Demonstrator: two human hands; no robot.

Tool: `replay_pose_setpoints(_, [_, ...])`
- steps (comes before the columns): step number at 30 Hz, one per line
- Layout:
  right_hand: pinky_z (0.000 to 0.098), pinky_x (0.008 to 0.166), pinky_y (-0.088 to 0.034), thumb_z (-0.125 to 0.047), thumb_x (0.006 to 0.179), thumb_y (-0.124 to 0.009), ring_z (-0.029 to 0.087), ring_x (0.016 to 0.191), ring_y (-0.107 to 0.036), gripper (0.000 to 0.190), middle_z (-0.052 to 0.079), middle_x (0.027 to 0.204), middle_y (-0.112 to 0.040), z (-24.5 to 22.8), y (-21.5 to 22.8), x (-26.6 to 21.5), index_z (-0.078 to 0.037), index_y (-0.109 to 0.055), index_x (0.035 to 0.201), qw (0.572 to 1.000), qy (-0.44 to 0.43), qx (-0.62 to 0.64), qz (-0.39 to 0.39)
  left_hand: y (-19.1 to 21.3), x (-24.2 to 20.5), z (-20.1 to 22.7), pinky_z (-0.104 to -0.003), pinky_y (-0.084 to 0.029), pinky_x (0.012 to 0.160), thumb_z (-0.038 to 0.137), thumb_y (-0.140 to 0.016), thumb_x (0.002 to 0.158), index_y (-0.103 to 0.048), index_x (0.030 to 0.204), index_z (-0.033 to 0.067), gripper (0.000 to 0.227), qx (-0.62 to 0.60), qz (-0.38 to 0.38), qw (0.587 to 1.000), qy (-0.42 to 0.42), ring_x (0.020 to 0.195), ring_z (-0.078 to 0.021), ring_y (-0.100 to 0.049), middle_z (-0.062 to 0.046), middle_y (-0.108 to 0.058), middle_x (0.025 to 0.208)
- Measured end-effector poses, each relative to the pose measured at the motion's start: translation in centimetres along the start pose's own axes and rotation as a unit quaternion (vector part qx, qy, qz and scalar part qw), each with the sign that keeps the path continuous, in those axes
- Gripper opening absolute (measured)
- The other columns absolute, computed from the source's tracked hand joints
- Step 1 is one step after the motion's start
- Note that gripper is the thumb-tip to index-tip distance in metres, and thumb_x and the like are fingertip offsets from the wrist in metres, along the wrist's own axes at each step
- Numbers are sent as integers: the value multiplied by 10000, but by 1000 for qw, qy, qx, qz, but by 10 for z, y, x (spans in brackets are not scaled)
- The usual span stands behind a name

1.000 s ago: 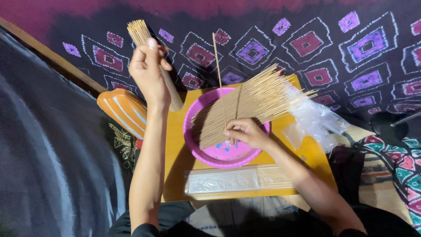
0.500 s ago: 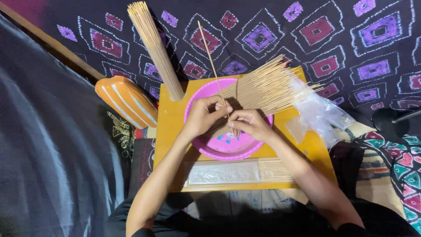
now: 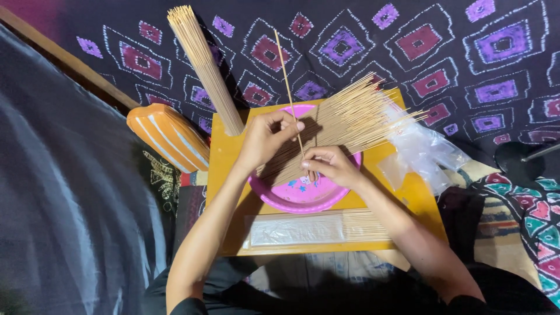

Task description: The person is packaging incense sticks by bundling them together and tying them with a fine thread before placing them into plastic sleeves.

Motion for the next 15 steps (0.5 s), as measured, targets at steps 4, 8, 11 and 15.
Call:
replay_pose_setpoints(4, [292,560,-561,-83,962,-679,182,563,-689,128,144,722,-725,1,2,-1,11,-746,907,1000,0,0,-9,20,12,20,-238,-537,713,198,-784,888,-771,828,167,69,-18,41,998,-35,667,-78,-641,7,-714,628])
replay_pose_setpoints(8, [278,549,-543,-86,967,-665,167,568,-676,136,140,750,-729,-7,0,-3,9,-749,918,999,-18,-17,-28,43,26,18,-210,-557,676,192,-781,926,-769,866,162,68,-43,98,993,-53,659,-53,-673,15,-716,644])
replay_pose_setpoints(11, [270,541,-519,-70,964,-656,152,561,-662,126,139,751,-732,-12,2,-1,4,-749,921,998,-23,-40,-36,67,32,14,-225,-572,664,170,-756,966,-763,914,127,68,-70,140,985,-67,680,-67,-670,-12,-710,677])
replay_pose_setpoints(15, [203,609,-514,-26,902,-723,83,646,-628,113,46,796,-759,-30,11,-4,-7,-785,995,993,-47,-106,1,103,26,12,-239,-595,685,61,-690,1007,-737,974,38,61,-111,217,957,-156,697,-118,-652,-55,-694,786])
Point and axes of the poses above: each hand's wrist, its own x-axis towards the middle knuckle, its own y-axis out of the back of the hand, z = x × y, the point moved 3 cm from there along x, towards the middle knuckle
